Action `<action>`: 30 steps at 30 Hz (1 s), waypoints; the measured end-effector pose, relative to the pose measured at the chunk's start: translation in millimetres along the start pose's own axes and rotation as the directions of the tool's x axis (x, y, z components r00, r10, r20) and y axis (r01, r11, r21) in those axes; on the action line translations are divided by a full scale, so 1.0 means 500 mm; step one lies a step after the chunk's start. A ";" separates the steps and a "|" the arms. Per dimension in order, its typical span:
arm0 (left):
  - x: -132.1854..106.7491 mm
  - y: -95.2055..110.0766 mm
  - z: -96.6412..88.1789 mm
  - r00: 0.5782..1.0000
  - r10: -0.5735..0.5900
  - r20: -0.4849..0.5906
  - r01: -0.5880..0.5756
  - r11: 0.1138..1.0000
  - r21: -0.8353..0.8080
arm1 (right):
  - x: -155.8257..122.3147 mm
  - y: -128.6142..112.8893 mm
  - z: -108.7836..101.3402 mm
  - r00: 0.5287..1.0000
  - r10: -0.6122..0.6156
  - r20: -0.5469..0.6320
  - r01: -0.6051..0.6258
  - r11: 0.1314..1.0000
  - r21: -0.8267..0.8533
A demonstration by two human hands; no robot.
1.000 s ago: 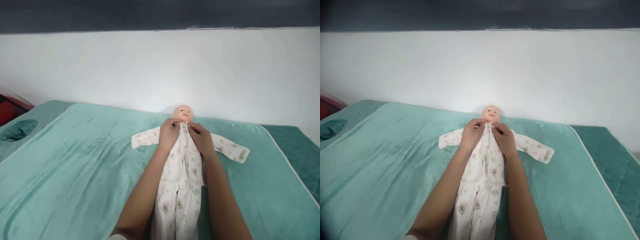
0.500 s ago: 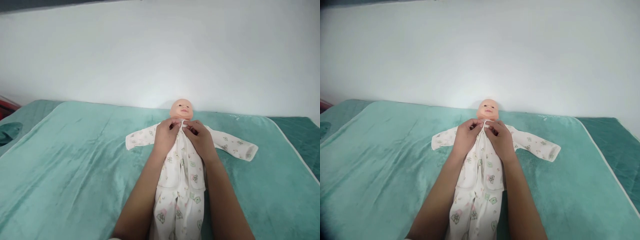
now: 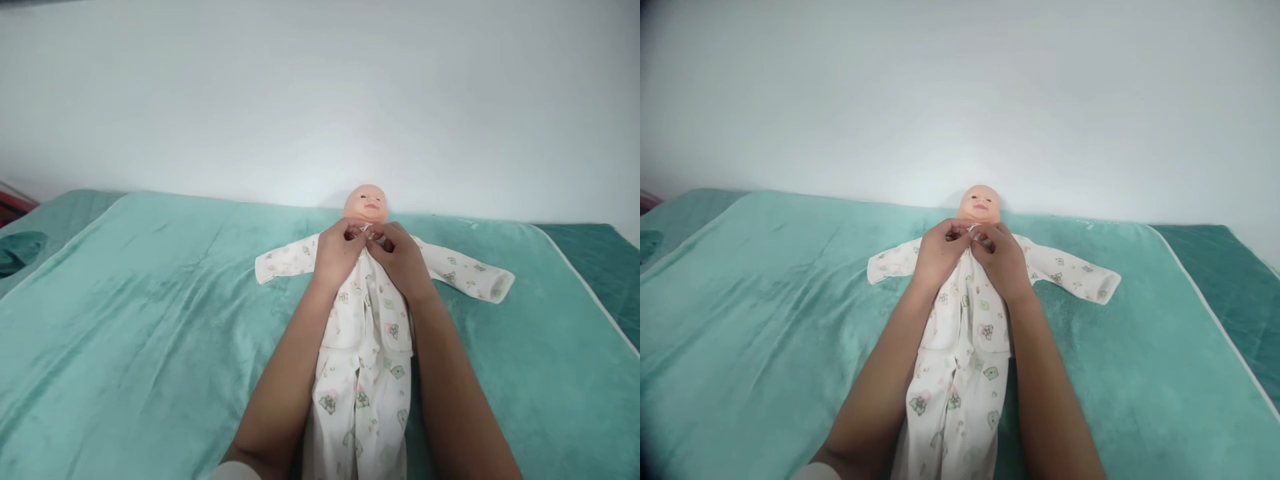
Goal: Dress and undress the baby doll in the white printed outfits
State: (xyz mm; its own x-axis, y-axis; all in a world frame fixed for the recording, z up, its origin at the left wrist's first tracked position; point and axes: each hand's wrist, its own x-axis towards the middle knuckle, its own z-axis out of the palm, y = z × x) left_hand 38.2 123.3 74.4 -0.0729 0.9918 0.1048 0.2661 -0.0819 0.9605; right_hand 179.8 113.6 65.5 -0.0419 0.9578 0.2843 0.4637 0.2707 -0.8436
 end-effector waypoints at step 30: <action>-0.002 -0.004 0.001 0.992 0.106 -0.069 -0.096 0.986 0.137 | 0.001 0.005 0.008 0.994 0.071 -0.089 -0.067 0.997 0.040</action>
State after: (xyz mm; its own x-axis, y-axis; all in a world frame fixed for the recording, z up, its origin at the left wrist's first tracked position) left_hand 38.0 122.4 72.2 -0.1106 0.9684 0.2237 0.4011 -0.1624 0.9015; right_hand 177.7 115.0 61.7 0.0700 0.9621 0.2635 0.4300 0.2093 -0.8782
